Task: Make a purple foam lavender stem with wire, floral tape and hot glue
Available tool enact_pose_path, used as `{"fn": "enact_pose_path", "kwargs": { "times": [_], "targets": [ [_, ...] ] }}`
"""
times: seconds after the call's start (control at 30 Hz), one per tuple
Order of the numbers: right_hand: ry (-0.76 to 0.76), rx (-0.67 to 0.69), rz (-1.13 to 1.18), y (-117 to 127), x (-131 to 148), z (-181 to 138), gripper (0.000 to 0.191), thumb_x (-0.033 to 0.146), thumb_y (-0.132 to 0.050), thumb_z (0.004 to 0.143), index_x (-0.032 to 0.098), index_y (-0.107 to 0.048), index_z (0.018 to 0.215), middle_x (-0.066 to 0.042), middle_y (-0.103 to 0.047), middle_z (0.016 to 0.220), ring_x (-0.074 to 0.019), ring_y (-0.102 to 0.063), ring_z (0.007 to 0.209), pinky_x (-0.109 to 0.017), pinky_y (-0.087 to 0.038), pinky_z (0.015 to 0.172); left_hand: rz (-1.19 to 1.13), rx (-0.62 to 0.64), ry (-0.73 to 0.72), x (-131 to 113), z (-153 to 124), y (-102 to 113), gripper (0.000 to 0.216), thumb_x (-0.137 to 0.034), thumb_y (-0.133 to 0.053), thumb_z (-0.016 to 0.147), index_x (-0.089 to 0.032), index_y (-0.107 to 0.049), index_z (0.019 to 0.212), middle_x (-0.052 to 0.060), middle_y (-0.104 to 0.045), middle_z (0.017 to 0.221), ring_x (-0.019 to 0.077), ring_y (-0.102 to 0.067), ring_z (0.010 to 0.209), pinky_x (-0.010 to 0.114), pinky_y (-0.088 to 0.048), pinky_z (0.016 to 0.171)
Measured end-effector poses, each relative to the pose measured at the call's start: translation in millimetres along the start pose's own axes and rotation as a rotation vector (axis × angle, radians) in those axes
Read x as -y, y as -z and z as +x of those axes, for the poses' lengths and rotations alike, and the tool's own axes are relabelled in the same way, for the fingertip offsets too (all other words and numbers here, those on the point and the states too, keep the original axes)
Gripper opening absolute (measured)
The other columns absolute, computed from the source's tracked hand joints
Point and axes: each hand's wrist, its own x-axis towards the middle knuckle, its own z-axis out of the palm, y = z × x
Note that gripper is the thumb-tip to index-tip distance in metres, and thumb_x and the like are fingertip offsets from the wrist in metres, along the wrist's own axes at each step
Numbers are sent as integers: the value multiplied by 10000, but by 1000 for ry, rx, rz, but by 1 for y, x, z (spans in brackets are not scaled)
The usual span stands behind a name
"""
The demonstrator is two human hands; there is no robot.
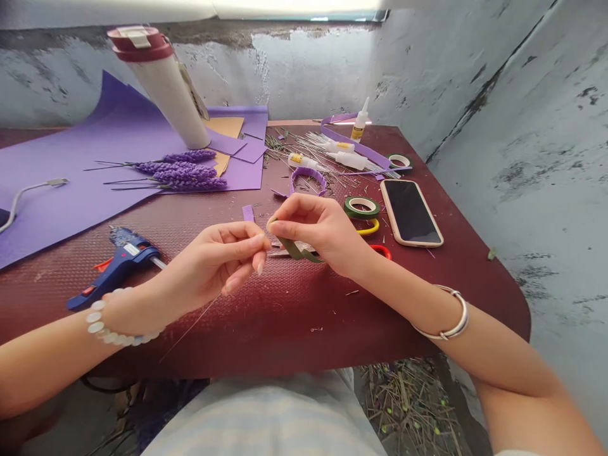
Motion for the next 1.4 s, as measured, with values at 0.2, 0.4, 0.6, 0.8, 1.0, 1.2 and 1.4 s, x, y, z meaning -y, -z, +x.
{"fn": "enact_pose_path", "kwargs": {
  "times": [0.2,0.4,0.6,0.8,1.0,1.2,1.4],
  "targets": [
    [-13,75,70,-4,-2,-2,74,213,-741,780,186,-683,817,20,-636,697,-94,-570,618,-229,-433,576,-118,95,45,3,1,3,161,-173,-551,921,-110,-654,814,-15,-655,654,0,-521,385,76,-390,392],
    [-1,105,111,-8,-5,-3,55,181,-720,794,177,-668,779,17,-641,698,-85,-566,626,-220,-438,601,-187,177,64,6,3,7,166,-180,-545,922,-112,-648,812,-2,-672,663,26,-568,404,88,-422,404],
    [-68,3,97,-10,1,-1,188,197,-760,746,165,-592,669,35,-599,664,-72,-542,591,-207,-442,582,-78,116,64,6,3,3,176,-266,-598,898,-119,-659,822,36,-704,702,90,-661,558,149,-524,546],
    [-136,-163,68,-1,3,4,254,242,-780,722,167,-551,644,54,-538,597,-62,-517,540,-187,-414,527,263,-126,-117,5,3,-1,165,-302,-647,862,-140,-630,887,13,-696,742,90,-630,574,189,-525,577],
    [-162,-168,107,0,0,7,247,278,-816,675,171,-595,648,53,-551,598,-64,-518,546,-190,-429,526,172,-83,-44,3,3,1,191,-320,-637,869,-130,-644,887,20,-691,763,73,-612,529,170,-495,529],
    [-205,-108,213,-4,-1,7,274,303,-818,674,171,-578,686,72,-524,593,-51,-490,518,-195,-419,523,-73,65,44,8,5,9,119,-236,-599,899,-137,-659,868,-2,-684,737,46,-617,503,129,-484,519],
    [-217,-86,205,-5,0,10,292,308,-818,674,166,-563,674,66,-509,593,-46,-476,519,-189,-409,516,-81,68,78,10,6,7,129,-253,-615,890,-141,-680,881,30,-729,793,106,-697,673,190,-546,665]
  ]
}}
